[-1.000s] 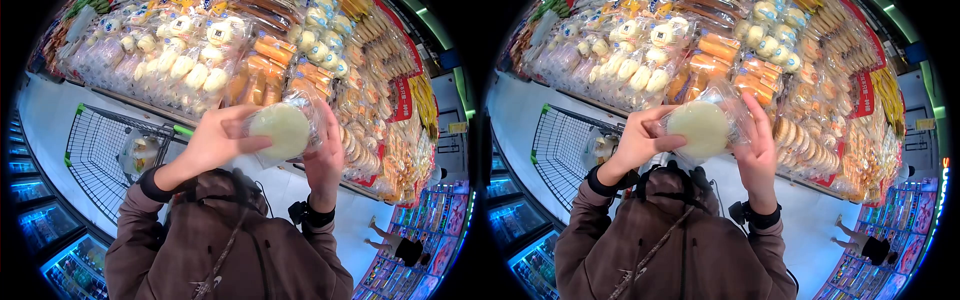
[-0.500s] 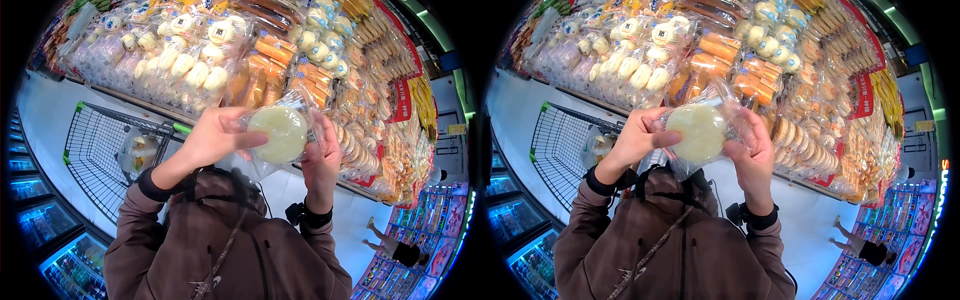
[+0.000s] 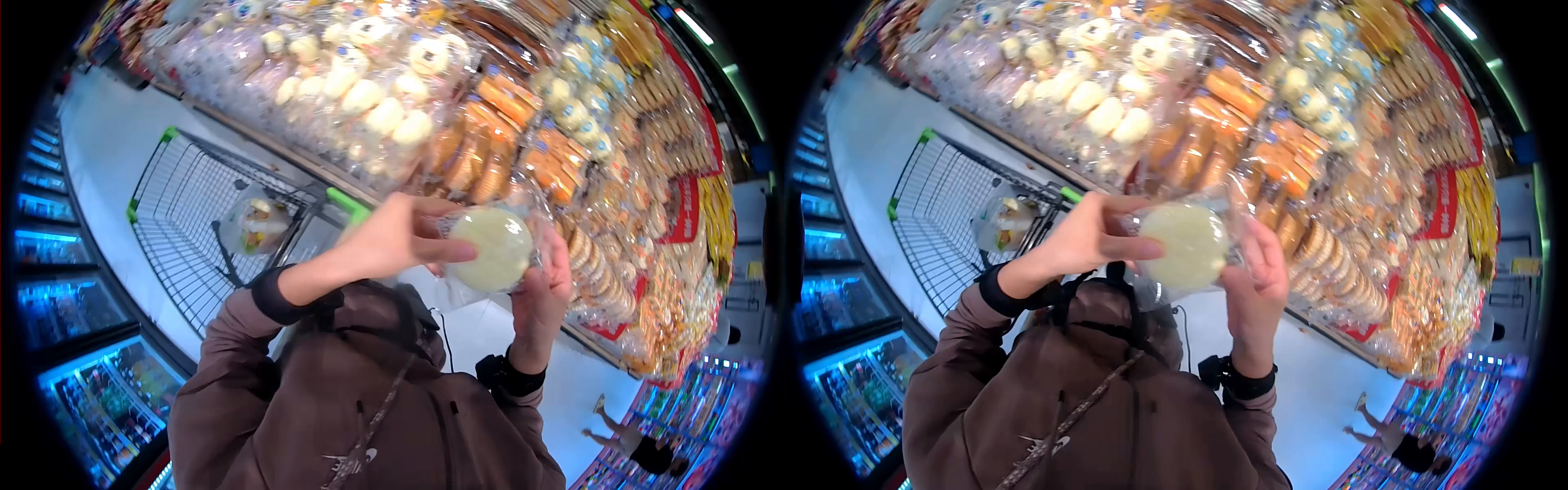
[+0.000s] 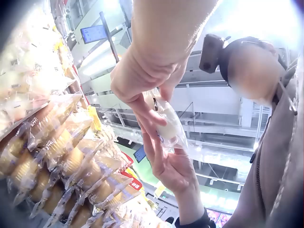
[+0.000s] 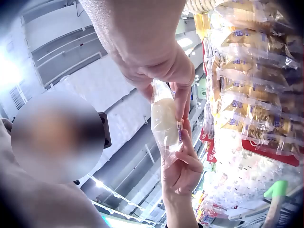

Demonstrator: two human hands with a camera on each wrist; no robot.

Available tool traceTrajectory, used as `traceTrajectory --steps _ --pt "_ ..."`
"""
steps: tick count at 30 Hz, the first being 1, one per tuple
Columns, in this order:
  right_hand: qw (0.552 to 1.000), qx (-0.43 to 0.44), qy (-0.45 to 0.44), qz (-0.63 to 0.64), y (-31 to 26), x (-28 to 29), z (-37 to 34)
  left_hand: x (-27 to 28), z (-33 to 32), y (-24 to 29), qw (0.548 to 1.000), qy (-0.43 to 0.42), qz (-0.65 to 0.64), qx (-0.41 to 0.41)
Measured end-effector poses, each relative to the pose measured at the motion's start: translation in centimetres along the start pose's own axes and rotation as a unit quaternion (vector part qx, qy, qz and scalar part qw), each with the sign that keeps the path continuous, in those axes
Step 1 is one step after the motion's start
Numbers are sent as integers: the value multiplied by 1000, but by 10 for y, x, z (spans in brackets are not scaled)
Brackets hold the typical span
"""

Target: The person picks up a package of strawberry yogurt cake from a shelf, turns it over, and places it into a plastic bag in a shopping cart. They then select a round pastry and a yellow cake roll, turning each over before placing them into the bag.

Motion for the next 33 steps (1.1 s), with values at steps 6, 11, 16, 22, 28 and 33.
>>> traceTrajectory --steps 6,11,16,22,28,33 --pt "998 -61 -23 -24 22 13 -13 -6 -38 -15 1000 8 6 -28" --pt "988 -115 -43 -92 29 29 -33 -34 -61 -38 995 41 49 -78" --pt "978 -160 -86 -100 26 49 -64 -71 -84 -41 986 35 155 -48" --pt "981 -183 -62 -25 37 68 -95 -112 -116 -73 994 74 -76 -13" --pt "970 -221 -103 3 55 48 -115 -125 -154 -85 968 178 -162 -65" --pt "928 -277 -250 -3 78 12 -123 -115 -187 -106 962 234 -141 20"
Point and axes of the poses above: each hand's wrist, its own z-axis towards the middle knuckle, its own x-axis out of the back of the hand, y = z × x, the point moved 8 cm from there along z, towards the middle knuckle, and after that the axes turned 12 degrees about z, right-handed, at the moved point
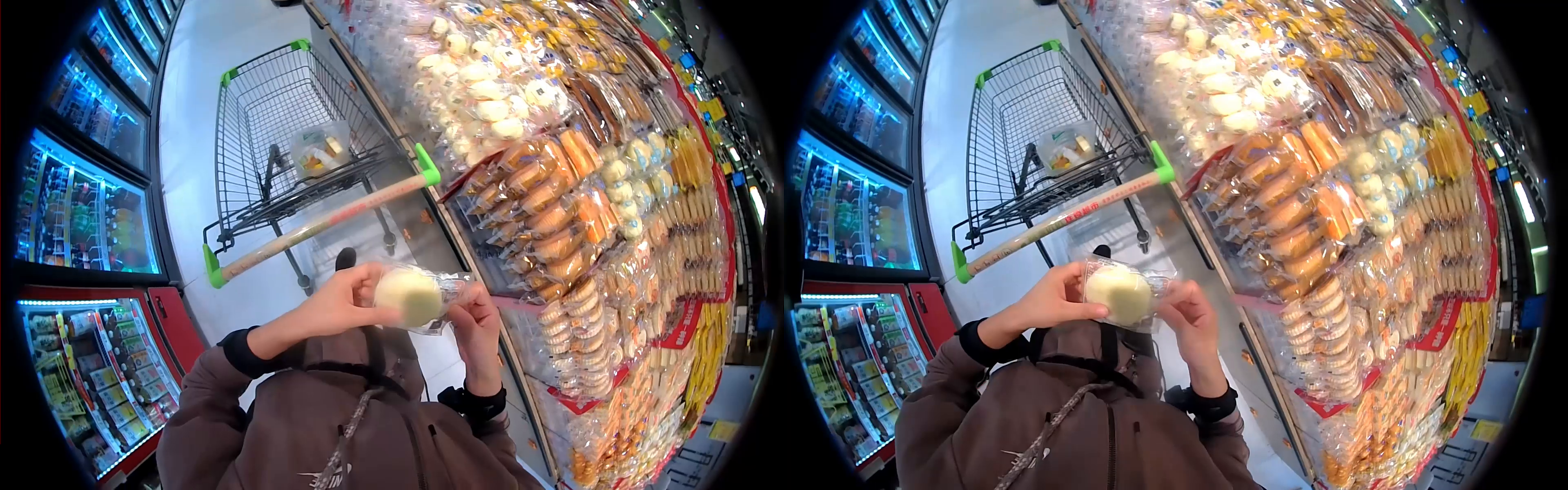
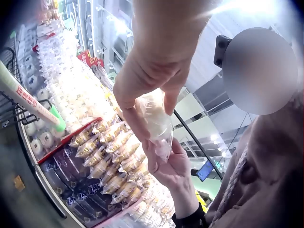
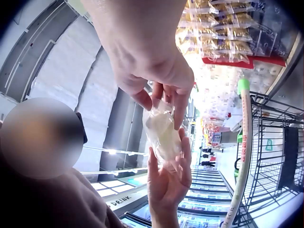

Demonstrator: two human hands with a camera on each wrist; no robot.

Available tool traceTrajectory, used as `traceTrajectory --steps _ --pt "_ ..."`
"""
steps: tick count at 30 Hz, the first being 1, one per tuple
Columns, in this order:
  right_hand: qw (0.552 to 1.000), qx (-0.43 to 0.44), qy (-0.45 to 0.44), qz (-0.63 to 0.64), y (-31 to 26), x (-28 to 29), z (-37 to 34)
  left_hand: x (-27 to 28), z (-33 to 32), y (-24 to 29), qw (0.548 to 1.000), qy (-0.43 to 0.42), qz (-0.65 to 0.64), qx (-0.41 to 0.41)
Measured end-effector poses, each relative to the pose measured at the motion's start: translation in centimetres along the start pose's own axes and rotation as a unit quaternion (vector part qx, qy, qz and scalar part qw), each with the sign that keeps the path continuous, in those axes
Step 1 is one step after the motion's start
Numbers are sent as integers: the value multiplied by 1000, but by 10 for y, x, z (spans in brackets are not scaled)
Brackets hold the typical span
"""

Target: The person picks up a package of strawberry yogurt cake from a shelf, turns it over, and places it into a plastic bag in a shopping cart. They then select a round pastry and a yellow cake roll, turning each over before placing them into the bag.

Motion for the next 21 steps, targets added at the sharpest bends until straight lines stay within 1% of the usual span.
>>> traceTrajectory --steps 1,4,7,10,13,16,17,18,20,21 --pt "1000 -19 -7 0 3 -7 6 6 -3 1 1000 13 -22 -10" --pt "997 -48 -46 -30 14 -21 22 27 -9 1 998 41 -30 -38" --pt "989 -113 -85 -31 29 -40 43 49 -13 14 997 39 45 -50" --pt "983 -145 -104 -49 44 -55 71 79 -14 17 998 51 10 -47" --pt "976 -168 -117 -79 55 -79 104 125 -18 32 988 94 94 -73" --pt "969 -166 -136 -120 62 -99 149 181 -26 42 990 129 54 -32" --pt "973 -140 -135 -126 58 -111 169 204 -27 49 980 167 87 -70" --pt "972 -121 -131 -155 56 -117 188 229 -27 41 975 201 75 -49" --pt "978 -95 -107 -153 56 -121 226 278 -17 27 970 237 18 -41" --pt "976 -98 -102 -167 59 -122 243 303 -12 23 962 269 32 -42"
Point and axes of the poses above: each hand's wrist, its own z-axis towards the middle knuckle, its own x-axis out of the back of the hand, y = z × x, the point moved 8 cm from there along z, towards the middle knuckle, and after that the axes turned 12 degrees about z, right-handed, at the moved point
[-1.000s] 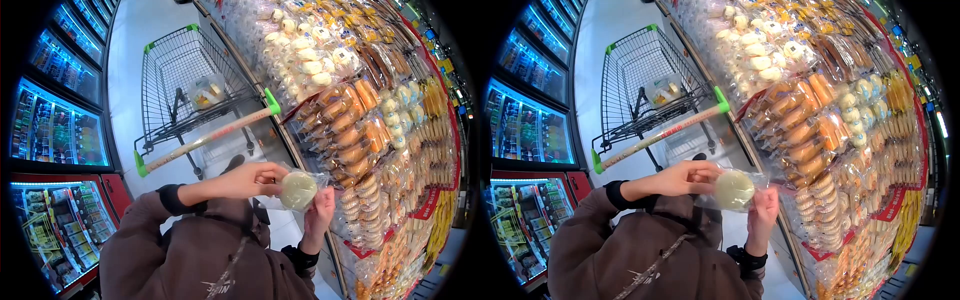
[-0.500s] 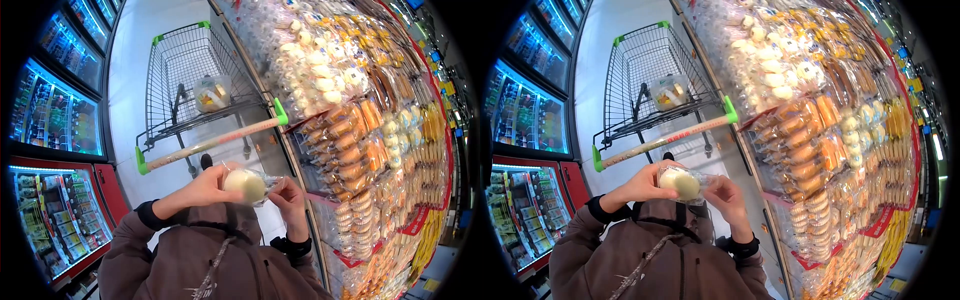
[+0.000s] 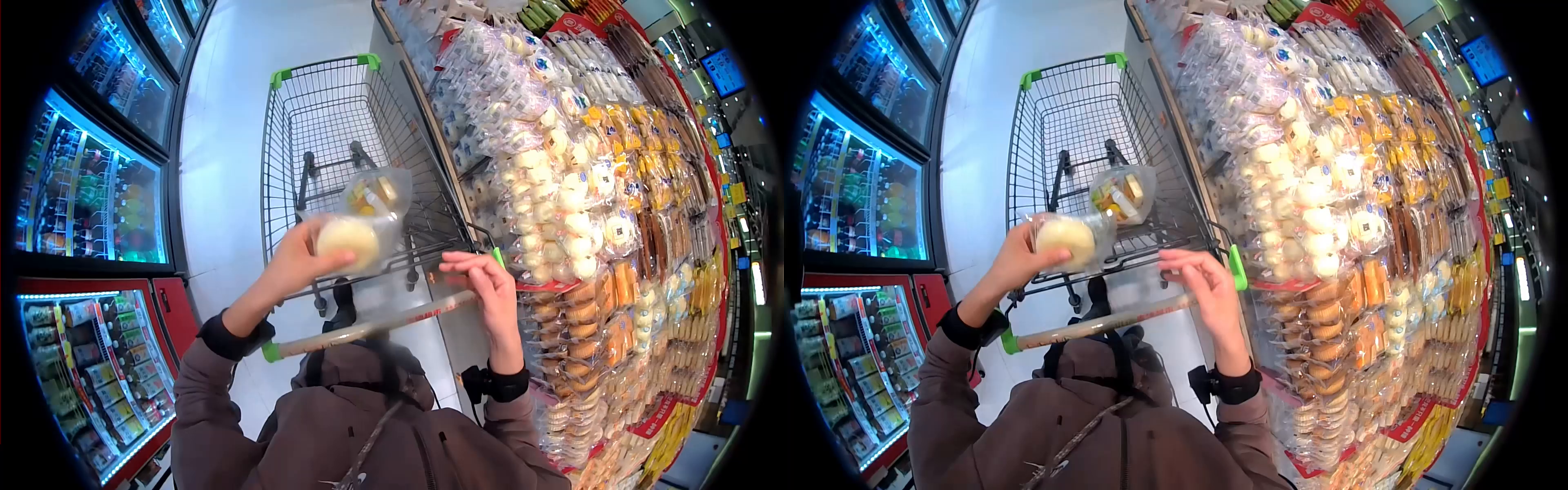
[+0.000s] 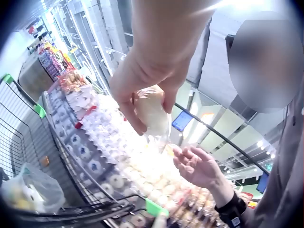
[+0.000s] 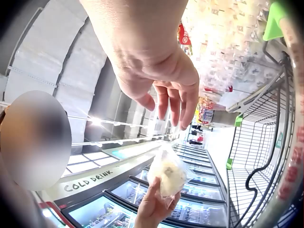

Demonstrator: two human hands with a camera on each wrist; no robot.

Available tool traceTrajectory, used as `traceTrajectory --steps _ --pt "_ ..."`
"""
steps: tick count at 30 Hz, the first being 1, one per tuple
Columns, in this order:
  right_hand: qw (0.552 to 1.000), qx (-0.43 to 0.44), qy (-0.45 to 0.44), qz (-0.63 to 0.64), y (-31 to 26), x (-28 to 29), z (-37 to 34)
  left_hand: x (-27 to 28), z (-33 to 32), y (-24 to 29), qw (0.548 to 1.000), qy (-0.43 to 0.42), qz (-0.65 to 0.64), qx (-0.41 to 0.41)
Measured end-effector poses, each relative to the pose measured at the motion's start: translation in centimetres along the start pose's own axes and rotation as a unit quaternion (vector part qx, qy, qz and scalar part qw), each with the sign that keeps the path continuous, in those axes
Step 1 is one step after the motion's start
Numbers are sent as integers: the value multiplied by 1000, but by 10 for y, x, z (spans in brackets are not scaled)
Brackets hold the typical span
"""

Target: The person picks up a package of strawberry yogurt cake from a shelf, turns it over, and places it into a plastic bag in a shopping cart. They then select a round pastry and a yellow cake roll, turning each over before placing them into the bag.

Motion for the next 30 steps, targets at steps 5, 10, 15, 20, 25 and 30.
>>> traceTrajectory --steps 5,10,15,20,25,30 --pt "996 -44 -10 -82 18 -1 84 61 87 -34 995 75 47 -45" --pt "959 -43 -47 -276 46 2 177 63 157 -55 983 55 159 -70" --pt "921 -39 -30 -387 82 24 264 48 189 -99 967 15 253 32" --pt "846 -34 -64 -528 142 45 322 6 198 -127 880 -25 471 -63" --pt "753 -91 -127 -639 210 69 362 -47 216 -141 697 -55 697 -158" --pt "709 -84 -197 -671 275 80 379 -77 255 -201 622 6 763 -173"
Point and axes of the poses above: each hand's wrist, its own z-axis towards the middle knuckle, its own x-axis out of the back of the hand, y = z × x, the point moved 8 cm from there along z, towards the middle knuckle, and after that the axes turned 12 degrees about z, right-handed, at the moved point
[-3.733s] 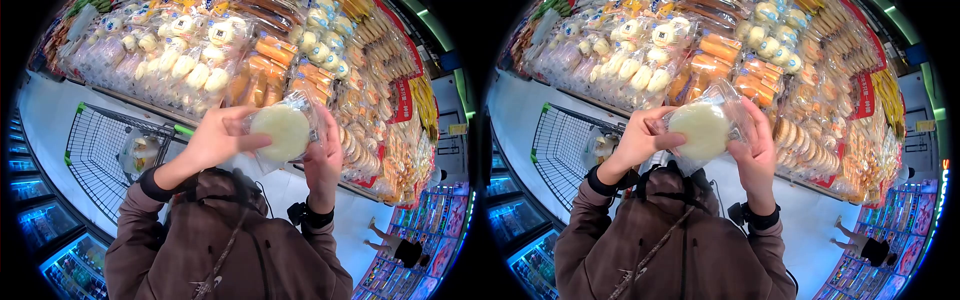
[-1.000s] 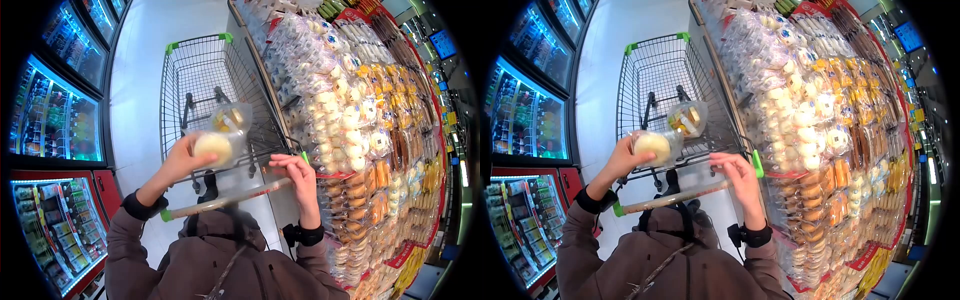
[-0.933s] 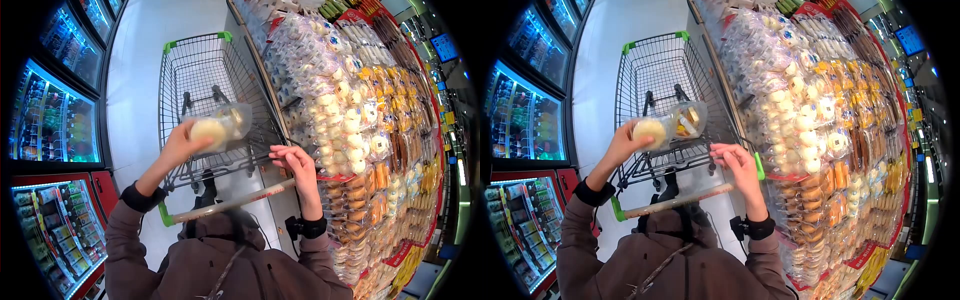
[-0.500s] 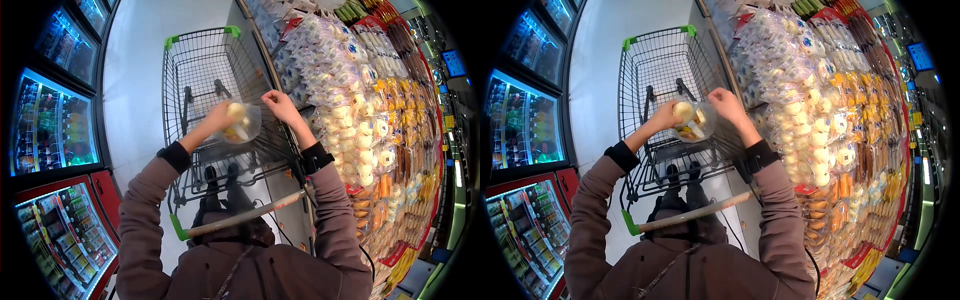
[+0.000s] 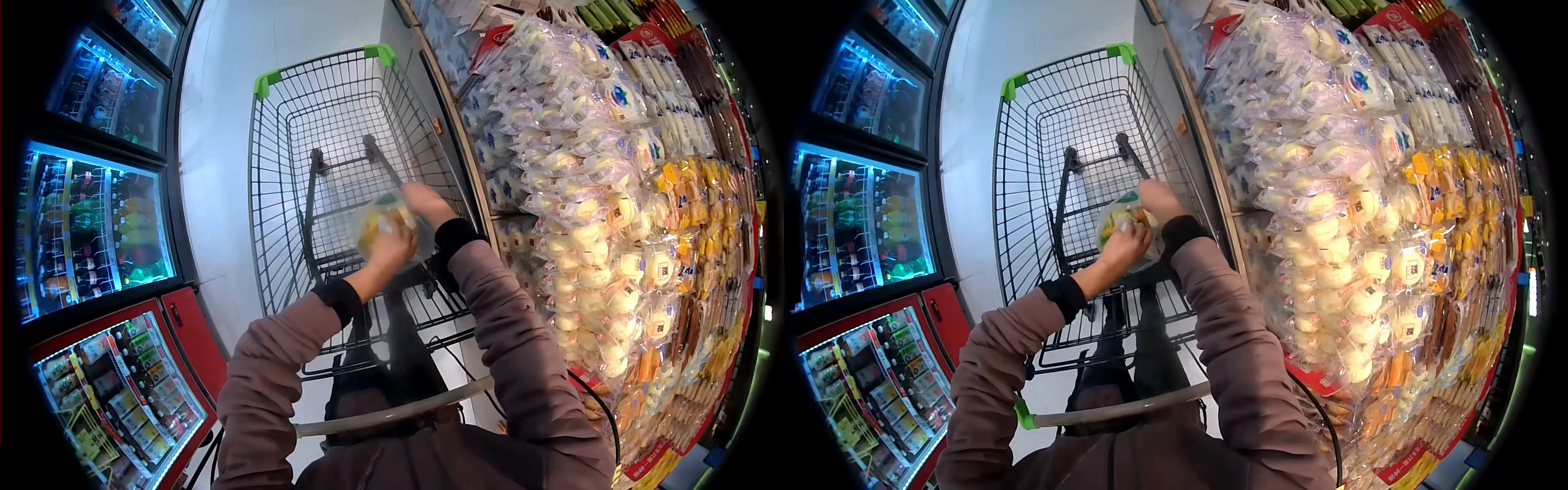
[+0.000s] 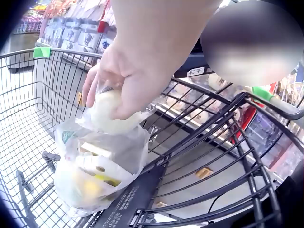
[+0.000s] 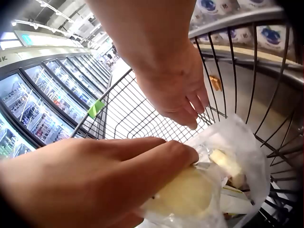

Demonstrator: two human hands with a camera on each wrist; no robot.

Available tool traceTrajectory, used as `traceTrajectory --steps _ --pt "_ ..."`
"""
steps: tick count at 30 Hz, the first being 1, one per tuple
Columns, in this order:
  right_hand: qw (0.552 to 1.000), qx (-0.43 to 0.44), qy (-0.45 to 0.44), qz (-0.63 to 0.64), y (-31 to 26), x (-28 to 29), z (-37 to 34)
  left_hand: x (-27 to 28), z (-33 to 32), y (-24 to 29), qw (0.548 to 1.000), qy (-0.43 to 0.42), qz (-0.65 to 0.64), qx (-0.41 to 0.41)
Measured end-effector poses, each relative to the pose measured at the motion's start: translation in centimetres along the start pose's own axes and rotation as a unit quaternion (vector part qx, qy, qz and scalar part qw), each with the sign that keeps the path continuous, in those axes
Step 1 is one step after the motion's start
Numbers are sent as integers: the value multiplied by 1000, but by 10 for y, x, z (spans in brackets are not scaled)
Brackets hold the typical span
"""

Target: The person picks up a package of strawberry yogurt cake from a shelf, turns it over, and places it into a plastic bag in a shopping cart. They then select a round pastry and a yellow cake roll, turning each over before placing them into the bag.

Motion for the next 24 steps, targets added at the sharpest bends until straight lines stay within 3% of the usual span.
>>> traceTrajectory --steps 3,7,10,14,17,22,24 --pt "993 85 85 0 1 -13 1 -29 14 6 998 -4 39 46" --pt "1000 6 21 -22 12 -25 7 -52 27 11 993 -8 114 18" --pt "999 27 2 -33 15 -28 6 -79 31 11 988 -45 135 64" --pt "998 33 44 -16 25 -29 9 -96 36 -2 972 -198 111 53" --pt "999 -3 39 -9 32 -31 14 -108 40 -4 954 -254 129 94" --pt "995 -81 54 -6 30 -13 15 -133 47 28 962 -228 113 100" --pt "997 -78 21 -19 20 2 2 -124 54 18 954 -222 114 164"
Point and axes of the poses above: each hand's wrist, its own z-axis towards the middle knuckle, its own x-axis out of the back of the hand, y = z × x, the point moved 8 cm from there along z, towards the middle knuckle, and after that the axes turned 12 degrees about z, right-handed, at the moved point
